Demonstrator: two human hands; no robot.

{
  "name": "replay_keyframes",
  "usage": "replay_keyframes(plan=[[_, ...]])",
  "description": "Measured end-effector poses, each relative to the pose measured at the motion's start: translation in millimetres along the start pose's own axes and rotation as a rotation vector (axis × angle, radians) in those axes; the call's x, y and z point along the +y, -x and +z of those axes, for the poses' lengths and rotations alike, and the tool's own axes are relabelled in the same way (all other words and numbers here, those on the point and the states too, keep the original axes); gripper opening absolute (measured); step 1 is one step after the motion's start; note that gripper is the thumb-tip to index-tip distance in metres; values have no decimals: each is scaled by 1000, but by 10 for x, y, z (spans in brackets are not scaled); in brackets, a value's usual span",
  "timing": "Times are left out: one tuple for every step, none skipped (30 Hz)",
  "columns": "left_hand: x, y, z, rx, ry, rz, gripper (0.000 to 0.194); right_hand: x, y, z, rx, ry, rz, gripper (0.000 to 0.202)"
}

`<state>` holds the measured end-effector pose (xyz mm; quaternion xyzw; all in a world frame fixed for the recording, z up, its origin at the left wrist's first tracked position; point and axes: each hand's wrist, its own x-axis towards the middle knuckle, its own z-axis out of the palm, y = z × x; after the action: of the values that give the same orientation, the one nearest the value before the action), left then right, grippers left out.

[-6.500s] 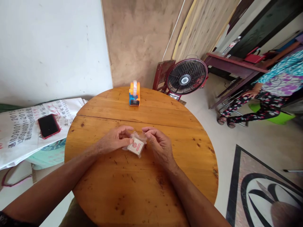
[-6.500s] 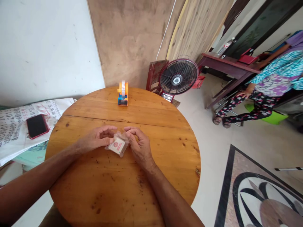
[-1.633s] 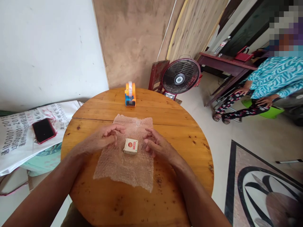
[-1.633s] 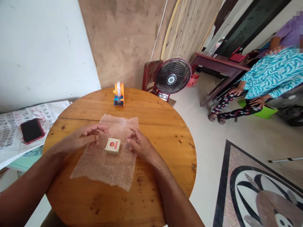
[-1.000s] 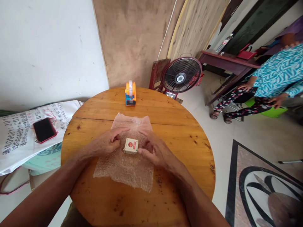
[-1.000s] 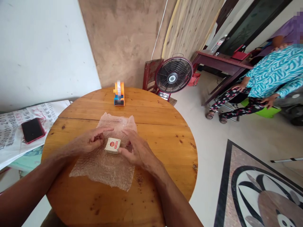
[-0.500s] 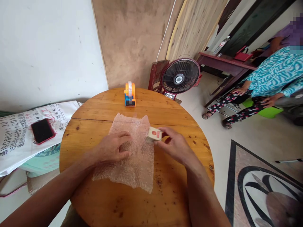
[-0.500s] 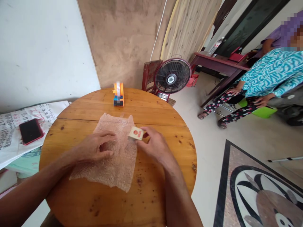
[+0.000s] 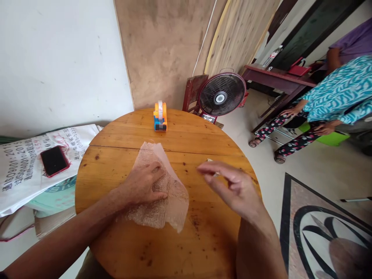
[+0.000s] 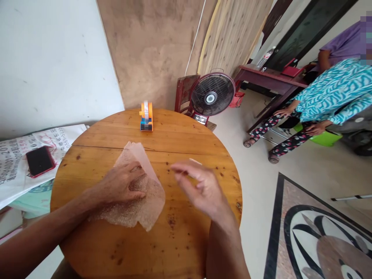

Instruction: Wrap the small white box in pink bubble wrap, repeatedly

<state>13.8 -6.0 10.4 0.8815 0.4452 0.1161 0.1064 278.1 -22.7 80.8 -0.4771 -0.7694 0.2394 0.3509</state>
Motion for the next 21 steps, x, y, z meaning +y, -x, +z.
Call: replay_keyframes(plan=[[4,-2,-7,1,1,-3,50,-162,26,58,-113,-66,-78,18],[8,-4,-15,-7,4,-4,45,-315,51,130,-199,-97,-155,19],[11,-8,-24,-14,7,-5,40,-449,73,216,-320,-84,-202,24],[12,-12,-31,-20,7,-6,34,-557,91,314,-431,-58,-249,27],[10,-17,-37,-25,5,-5,30,-632,103,418,-533,-27,-307,25],[7,-21,-39,-34,4,2,30,-670,109,524,-609,23,-336,20],[2,-24,-38,-45,7,13,32,-673,108,626,-631,94,-344,15],[-4,-26,-33,-53,17,21,33,-643,97,718,-625,182,-345,13],[-9,-27,-25,-59,34,25,34,-586,76,796,-593,273,-338,14],[-12,-27,-15,-58,56,24,33,-507,43,858,-535,357,-326,15],[-15,-26,-4,-46,74,16,33,-413,-1,901,-485,428,-299,17],[-18,-24,6,-29,82,4,35,-310,-57,928,-441,479,-275,19],[-22,-22,15,-14,80,-8,38,-202,-120,940,-402,518,-237,23],[-27,-19,22,-5,70,-15,42,-94,-185,941,-362,552,-211,27],[-35,-15,27,1,58,-21,45,12,-246,932,-310,584,-176,31],[-45,-11,31,3,47,-23,45,111,-298,918,-271,607,-140,33],[-56,-6,34,10,39,-25,43,201,-338,901,-248,616,-101,37],[-69,-1,36,26,35,-25,40,281,-363,884,-249,620,-87,40],[-81,4,37,48,33,-24,37,347,-374,869,-257,616,-81,43],[-92,9,38,71,31,-22,33,401,-375,858,-268,609,-81,45],[-102,14,39,91,27,-24,29,444,-369,852,-279,601,-86,46]])
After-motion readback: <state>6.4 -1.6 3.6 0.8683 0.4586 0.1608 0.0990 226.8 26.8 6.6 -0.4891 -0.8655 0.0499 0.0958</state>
